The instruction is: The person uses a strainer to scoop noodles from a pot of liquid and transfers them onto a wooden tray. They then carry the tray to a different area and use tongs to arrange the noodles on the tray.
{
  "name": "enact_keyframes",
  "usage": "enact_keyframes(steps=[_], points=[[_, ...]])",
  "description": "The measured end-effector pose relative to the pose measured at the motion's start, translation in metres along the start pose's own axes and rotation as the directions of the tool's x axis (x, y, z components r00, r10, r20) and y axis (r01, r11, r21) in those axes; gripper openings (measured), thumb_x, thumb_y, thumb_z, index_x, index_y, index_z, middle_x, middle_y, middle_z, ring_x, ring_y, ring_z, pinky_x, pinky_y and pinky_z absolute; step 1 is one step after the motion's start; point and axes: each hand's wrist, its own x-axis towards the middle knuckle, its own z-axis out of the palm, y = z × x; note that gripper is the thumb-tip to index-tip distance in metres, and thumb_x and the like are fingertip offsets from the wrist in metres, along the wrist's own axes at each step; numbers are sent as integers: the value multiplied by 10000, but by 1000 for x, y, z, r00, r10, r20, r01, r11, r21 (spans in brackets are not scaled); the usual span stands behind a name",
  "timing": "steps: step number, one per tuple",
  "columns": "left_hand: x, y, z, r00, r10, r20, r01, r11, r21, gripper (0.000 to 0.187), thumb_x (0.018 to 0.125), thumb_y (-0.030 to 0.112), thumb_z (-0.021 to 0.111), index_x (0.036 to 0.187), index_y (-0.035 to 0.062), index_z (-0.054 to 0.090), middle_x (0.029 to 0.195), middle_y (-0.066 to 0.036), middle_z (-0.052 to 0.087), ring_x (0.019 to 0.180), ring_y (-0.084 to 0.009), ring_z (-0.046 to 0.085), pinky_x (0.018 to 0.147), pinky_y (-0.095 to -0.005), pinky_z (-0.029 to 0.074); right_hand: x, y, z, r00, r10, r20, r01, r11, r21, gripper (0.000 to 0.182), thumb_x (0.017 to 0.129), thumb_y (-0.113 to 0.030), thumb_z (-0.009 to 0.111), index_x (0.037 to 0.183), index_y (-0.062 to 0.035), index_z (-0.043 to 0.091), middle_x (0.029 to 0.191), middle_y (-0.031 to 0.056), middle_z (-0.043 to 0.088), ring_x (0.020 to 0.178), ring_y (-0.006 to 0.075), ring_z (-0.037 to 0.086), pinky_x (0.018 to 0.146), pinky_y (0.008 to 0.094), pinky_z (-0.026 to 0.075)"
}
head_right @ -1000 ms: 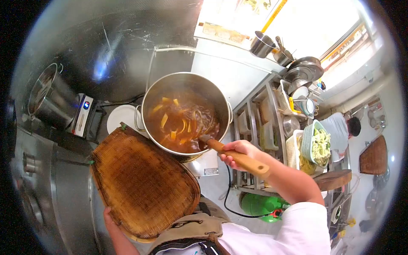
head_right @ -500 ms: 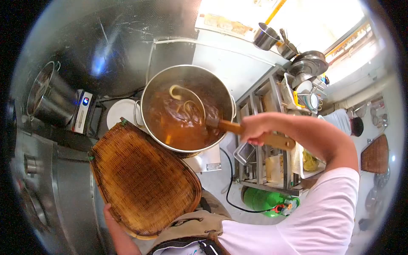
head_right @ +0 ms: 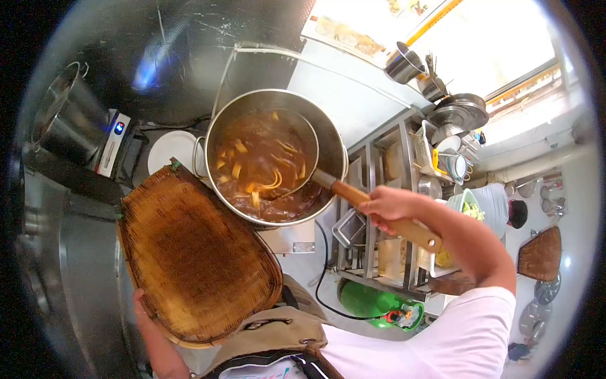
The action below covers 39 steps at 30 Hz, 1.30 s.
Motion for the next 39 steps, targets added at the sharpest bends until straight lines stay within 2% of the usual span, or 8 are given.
enact_keyframes(steps=[3, 6, 12, 16, 20, 28, 32, 39], points=[[3, 1, -1, 1000, 7, 14, -7, 1000, 3, 492, 683, 263, 641, 1113, 28, 602, 983, -172, 661, 807, -337, 653, 689, -477, 565, 1, -18, -12, 999, 25, -24, -30, 960, -278, 334, 974, -266, 530, 818, 29, 526, 604, 63, 519, 461, 168, 527, 426, 357, 493], [5, 4, -1, 1000, 13, 21, -13, 1000, 9, 491, 684, 263, 641, 1113, 28, 603, 981, -172, 662, 803, -337, 653, 687, -476, 566, 5, -30, -2, 994, 84, 76, -60, 960, -274, 311, 967, -260, 541, 885, 39, 509, 634, 85, 552, 450, 179, 547, 402, 338, 468], [5, 3, -2, 1000, 9, 26, -9, 1000, 13, 488, 685, 262, 642, 1111, 27, 604, 979, -171, 662, 797, -336, 653, 683, -473, 567, 25, -4, 12, 971, -74, 226, 38, 986, 161, 261, 943, -238, 589, 877, 5, 521, 640, 57, 541, 467, 157, 540, 392, 324, 449], [7, 4, -4, 1000, 6, 28, -6, 1000, 17, 487, 685, 262, 642, 1110, 26, 605, 977, -171, 663, 793, -335, 653, 680, -471, 568, 21, 25, 15, 922, -115, 370, -86, 871, 484, 278, 954, -295, 595, 932, -28, 520, 669, 32, 512, 455, 103, 473, 377, 273, 402], [13, 6, -6, 999, 8, 38, -9, 1000, 29, 485, 686, 261, 642, 1109, 26, 606, 975, -171, 663, 788, -334, 653, 678, -469, 569, 16, 38, 11, 913, -141, 384, -86, 851, 518, 291, 967, -315, 577, 954, -30, 519, 668, 20, 501, 452, 83, 454, 372, 259, 393], [15, 10, -4, 997, 18, 69, -20, 999, 30, 482, 688, 260, 642, 1107, 25, 607, 972, -170, 664, 779, -333, 654, 672, -465, 571, 10, 2, -5, 982, 37, 187, -71, 981, 179, 275, 953, -286, 577, 934, -16, 529, 647, 71, 533, 452, 148, 513, 374, 309, 431], [13, 8, -6, 996, 24, 84, -25, 1000, 17, 481, 689, 260, 643, 1106, 24, 608, 970, -170, 664, 775, -332, 654, 669, -463, 572, 31, 2, 23, 976, -65, 209, 19, 976, 215, 250, 949, -259, 585, 923, -16, 532, 651, 72, 539, 457, 147, 515, 385, 310, 433], [19, 6, -14, 995, 17, 95, -19, 1000, 18, 478, 690, 259, 643, 1104, 23, 609, 967, -169, 665, 768, -331, 654, 665, -460, 573, 12, 36, 46, 934, -172, 312, -47, 809, 586, 246, 960, -252, 580, 974, -14, 520, 650, 30, 507, 456, 104, 464, 377, 281, 395]])
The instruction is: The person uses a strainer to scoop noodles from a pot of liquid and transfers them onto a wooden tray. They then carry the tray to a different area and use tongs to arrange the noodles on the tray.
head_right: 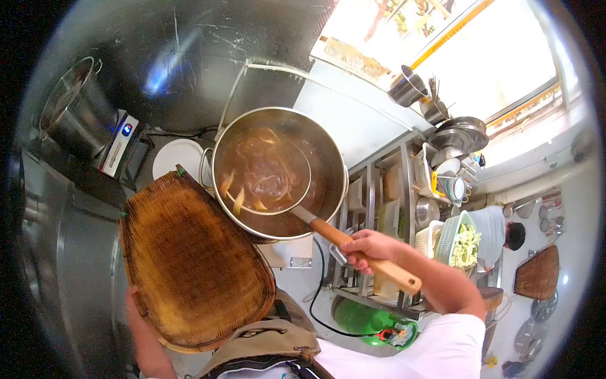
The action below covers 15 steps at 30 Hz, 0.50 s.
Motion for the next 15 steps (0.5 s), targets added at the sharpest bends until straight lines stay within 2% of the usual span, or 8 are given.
enact_keyframes(steps=[3, 8, 15], points=[[3, 0, 1, 1000, -8, 16, 8, 1000, 11, 477, 690, 259, 643, 1103, 23, 610, 966, -169, 665, 764, -330, 654, 663, -458, 574, -6, 14, 12, 997, -69, 25, 66, 994, 86, 258, 960, -271, 586, 985, -26, 510, 661, 14, 501, 458, 80, 453, 364, 253, 392], [5, 1, 3, 999, -9, 39, 8, 1000, 17, 475, 691, 258, 643, 1102, 22, 611, 963, -168, 665, 759, -329, 654, 659, -456, 575, -21, 29, 25, 994, -107, -33, 110, 986, 126, 246, 964, -265, 575, 970, -27, 513, 674, 15, 498, 462, 84, 454, 365, 248, 390], [5, 9, 10, 998, -7, 68, 5, 999, 38, 472, 693, 258, 644, 1100, 21, 612, 960, -168, 666, 751, -328, 654, 655, -452, 577, -49, 34, 54, 986, -96, -137, 116, 982, 147, 202, 956, -226, 574, 864, -53, 523, 685, 23, 519, 477, 98, 480, 376, 262, 414]])
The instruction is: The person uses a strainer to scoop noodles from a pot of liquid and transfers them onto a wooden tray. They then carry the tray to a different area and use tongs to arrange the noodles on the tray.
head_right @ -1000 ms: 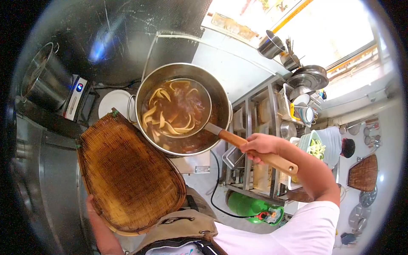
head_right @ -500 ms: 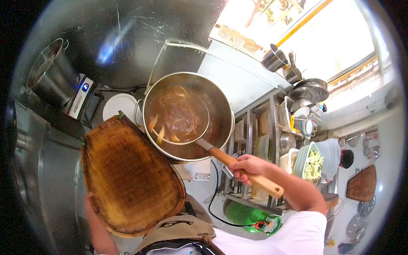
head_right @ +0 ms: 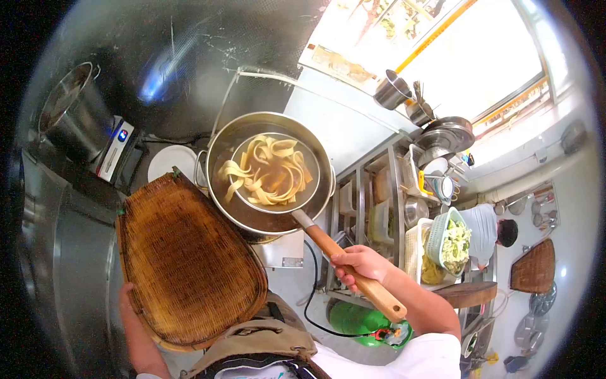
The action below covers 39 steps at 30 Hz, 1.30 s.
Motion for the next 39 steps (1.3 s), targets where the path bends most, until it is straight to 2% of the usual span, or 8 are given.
enact_keyframes(steps=[7, 14, 21, 27, 30, 35, 38, 39], points=[[-5, 6, -7, 1000, -4, 24, 3, 1000, 14, 469, 694, 257, 644, 1098, 20, 613, 957, -167, 667, 744, -327, 654, 650, -449, 578, 31, -8, 6, 1000, 11, 24, -12, 999, 37, 177, 953, -184, 576, 882, -26, 536, 681, 38, 528, 499, 118, 507, 411, 286, 443], [0, 6, -10, 998, -20, 62, 19, 1000, 20, 466, 695, 256, 644, 1096, 19, 615, 954, -166, 667, 736, -325, 655, 645, -446, 580, 38, -50, -12, 979, -72, -192, -75, 744, -663, 263, 938, -180, 590, 864, 68, 543, 656, 90, 545, 484, 173, 538, 402, 339, 463], [4, 0, -15, 997, 47, 59, -46, 999, -10, 354, 723, 234, 636, 1009, 25, 635, 893, -148, 666, 692, -306, 658, 625, -422, 592, 63, -54, -8, 998, -49, -31, 22, 822, -569, 246, 924, -194, 602, 863, 40, 559, 620, 72, 532, 469, 156, 525, 396, 307, 445], [-5, -9, -6, 997, 64, 36, -61, 996, -70, 316, 735, 230, 631, 978, 28, 619, 880, -146, 654, 739, -309, 664, 660, -440, 586, 44, -30, -44, 982, 50, 185, -20, 987, -156, 217, 956, -227, 580, 941, -15, 537, 641, 25, 522, 458, 102, 483, 370, 265, 395], [19, -14, -35, 998, 47, 53, -44, 998, -49, 371, 730, 233, 621, 1029, 14, 600, 914, -164, 655, 768, -321, 663, 679, -460, 580, 27, -36, -53, 987, 85, 136, -64, 986, -157, 205, 956, -231, 576, 957, -30, 539, 662, 16, 526, 457, 94, 467, 368, 259, 386], [-6, -1, -8, 995, -52, -81, 55, 998, 43, 533, 687, 288, 638, 1148, 22, 609, 1010, -190, 662, 826, -333, 657, 716, -470, 542, 9, -76, -56, 993, -5, -117, -67, 795, -603, 255, 954, -231, 561, 969, 23, 553, 666, 78, 563, 466, 163, 551, 383, 302, 434], [-13, -2, -1, 991, 21, -129, -18, 1000, 24, 459, 709, 235, 631, 1099, -4, 592, 954, -195, 657, 791, -335, 664, 697, -475, 575, 26, -93, -61, 992, 51, -114, -117, 710, -694, 250, 948, -219, 556, 945, 31, 560, 645, 78, 552, 448, 180, 545, 404, 319, 447], [-11, -3, -4, 995, 34, -93, -33, 999, 16, 477, 706, 238, 633, 1113, -7, 590, 963, -198, 657, 797, -337, 664, 703, -480, 575, 23, -98, -44, 992, 9, -129, -101, 676, -730, 312, 945, -210, 546, 771, 49, 563, 598, 107, 561, 441, 201, 538, 411, 353, 438]])
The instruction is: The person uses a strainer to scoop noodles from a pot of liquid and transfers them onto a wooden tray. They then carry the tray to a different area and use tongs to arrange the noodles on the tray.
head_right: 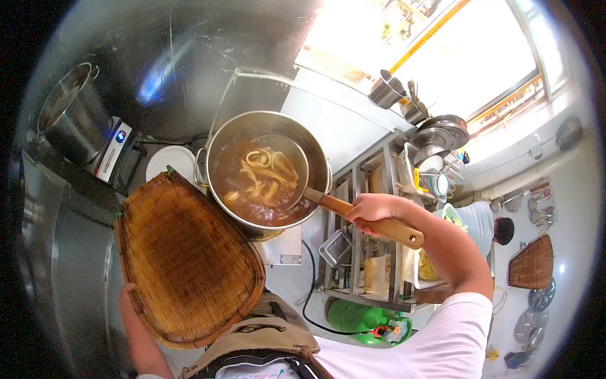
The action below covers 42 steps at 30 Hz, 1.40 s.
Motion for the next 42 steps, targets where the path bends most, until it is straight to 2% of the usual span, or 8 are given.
enact_keyframes(steps=[3, 11, 16, 25, 29, 32, 35, 42], points=[[5, -6, -8, 996, 24, 81, -21, 999, -35, 530, 694, 244, 642, 1151, -17, 581, 985, -207, 656, 812, -343, 665, 715, -488, 574, 17, -15, 10, 998, 20, 63, -8, 983, -186, 323, 940, -211, 558, 755, 54, 558, 601, 109, 560, 443, 201, 541, 411, 349, 438], [11, -12, -14, 993, -5, 117, 13, 998, -60, 555, 668, 264, 652, 1158, 10, 590, 1013, -196, 655, 828, -345, 659, 720, -483, 559, 38, 31, 11, 965, -56, 256, -61, 903, 425, 247, 957, -241, 577, 871, -10, 557, 653, 37, 534, 454, 110, 501, 376, 273, 399], [6, -8, -7, 992, -15, 127, 18, 1000, -21, 548, 667, 279, 646, 1150, 25, 597, 1018, -186, 656, 824, -345, 656, 716, -478, 554, 30, 48, 14, 934, -171, 314, -21, 850, 527, 249, 974, -268, 554, 932, -24, 532, 657, 15, 510, 461, 98, 487, 365, 247, 380], [7, -13, -12, 995, -45, 92, 52, 996, -68, 643, 648, 220, 670, 1238, -5, 547, 1076, -216, 642, 912, -371, 647, 794, -501, 556, 9, 53, 7, 984, -116, 137, 44, 895, 444, 250, 968, -256, 557, 941, -7, 543, 634, 35, 514, 451, 121, 507, 375, 281, 415], [-22, -3, 21, 993, 29, 113, -22, 998, -64, 596, 691, 270, 621, 1225, 13, 561, 1053, -183, 650, 851, -345, 652, 738, -460, 545, 7, 35, 10, 996, -64, 56, 48, 967, 252, 254, 961, -236, 555, 916, 13, 548, 629, 62, 536, 455, 153, 530, 382, 307, 433], [-18, -7, 17, 990, 75, 117, -60, 990, -131, 632, 663, 222, 648, 1247, 2, 541, 1089, -214, 636, 917, -378, 637, 793, -507, 548, 15, 17, 16, 998, -63, 23, 59, 991, 121, 265, 955, -220, 556, 874, 31, 543, 633, 76, 549, 462, 172, 541, 383, 320, 438], [-22, -7, 18, 997, 75, -11, -76, 993, -95, 624, 662, 223, 652, 1234, -5, 549, 1056, -211, 643, 897, -376, 640, 773, -510, 550, 36, 10, 32, 997, -56, 54, 47, 985, 168, 247, 950, -202, 566, 861, 29, 546, 639, 79, 552, 458, 168, 537, 382, 321, 435], [21, -27, -31, 1000, 5, -13, -6, 995, -100, 483, 703, 245, 646, 1115, -1, 594, 957, -180, 666, 809, -332, 662, 734, -488, 564, 35, 34, 56, 973, -143, 183, 19, 833, 552, 209, 952, -217, 583, 908, -16, 548, 647, 36, 534, 452, 116, 510, 364, 287, 416]])
